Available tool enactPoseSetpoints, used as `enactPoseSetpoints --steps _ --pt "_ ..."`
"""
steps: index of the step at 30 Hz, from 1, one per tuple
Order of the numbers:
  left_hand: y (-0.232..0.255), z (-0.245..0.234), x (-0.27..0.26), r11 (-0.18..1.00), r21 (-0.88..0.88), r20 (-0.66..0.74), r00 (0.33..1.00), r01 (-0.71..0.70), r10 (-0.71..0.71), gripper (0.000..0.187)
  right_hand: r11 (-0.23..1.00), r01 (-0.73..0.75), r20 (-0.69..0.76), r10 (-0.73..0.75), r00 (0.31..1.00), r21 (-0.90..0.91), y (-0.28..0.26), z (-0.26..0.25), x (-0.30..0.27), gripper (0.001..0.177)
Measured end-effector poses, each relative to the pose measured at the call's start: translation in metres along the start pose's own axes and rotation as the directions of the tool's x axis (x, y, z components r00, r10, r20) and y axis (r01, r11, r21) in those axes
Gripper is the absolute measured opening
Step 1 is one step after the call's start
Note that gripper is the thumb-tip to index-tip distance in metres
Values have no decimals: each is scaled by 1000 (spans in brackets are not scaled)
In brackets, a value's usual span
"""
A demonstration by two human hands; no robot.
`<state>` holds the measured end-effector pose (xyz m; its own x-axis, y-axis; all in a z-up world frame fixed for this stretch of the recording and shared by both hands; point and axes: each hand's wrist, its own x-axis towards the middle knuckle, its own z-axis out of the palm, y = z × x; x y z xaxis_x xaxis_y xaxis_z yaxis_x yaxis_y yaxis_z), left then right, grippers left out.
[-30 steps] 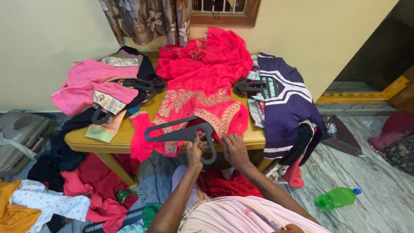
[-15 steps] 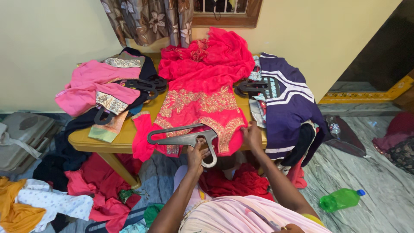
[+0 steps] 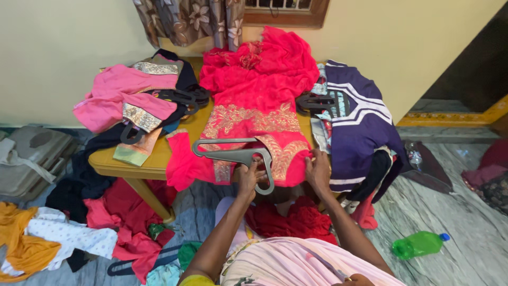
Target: The person places a pink embroidered top on a hanger, smooths it, and sets it aside. Then the person picks up a red ruffled top, places it on a hanger, and smooths it on the table.
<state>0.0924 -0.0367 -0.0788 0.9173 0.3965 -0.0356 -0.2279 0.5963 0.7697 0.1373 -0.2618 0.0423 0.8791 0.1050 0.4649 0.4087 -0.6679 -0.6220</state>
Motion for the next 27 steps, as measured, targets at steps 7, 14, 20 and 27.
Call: enactPoseSetpoints --steps 7,14,20,27 --pt "-13 1 3 988 151 61 997 28 -38 31 850 488 44 -505 862 201 -68 -2 -29 42" --pt "4 -6 2 899 422 286 958 -115 -11 39 874 475 493 -461 737 107 -90 17 -34 71" --pt "15 -7 -10 615 768 198 980 -178 35 47 778 621 446 -524 726 -95 -70 49 -41 82" --pt "32 -5 -13 515 802 252 953 -302 167 48 878 281 468 -449 761 387 -60 57 -43 59"
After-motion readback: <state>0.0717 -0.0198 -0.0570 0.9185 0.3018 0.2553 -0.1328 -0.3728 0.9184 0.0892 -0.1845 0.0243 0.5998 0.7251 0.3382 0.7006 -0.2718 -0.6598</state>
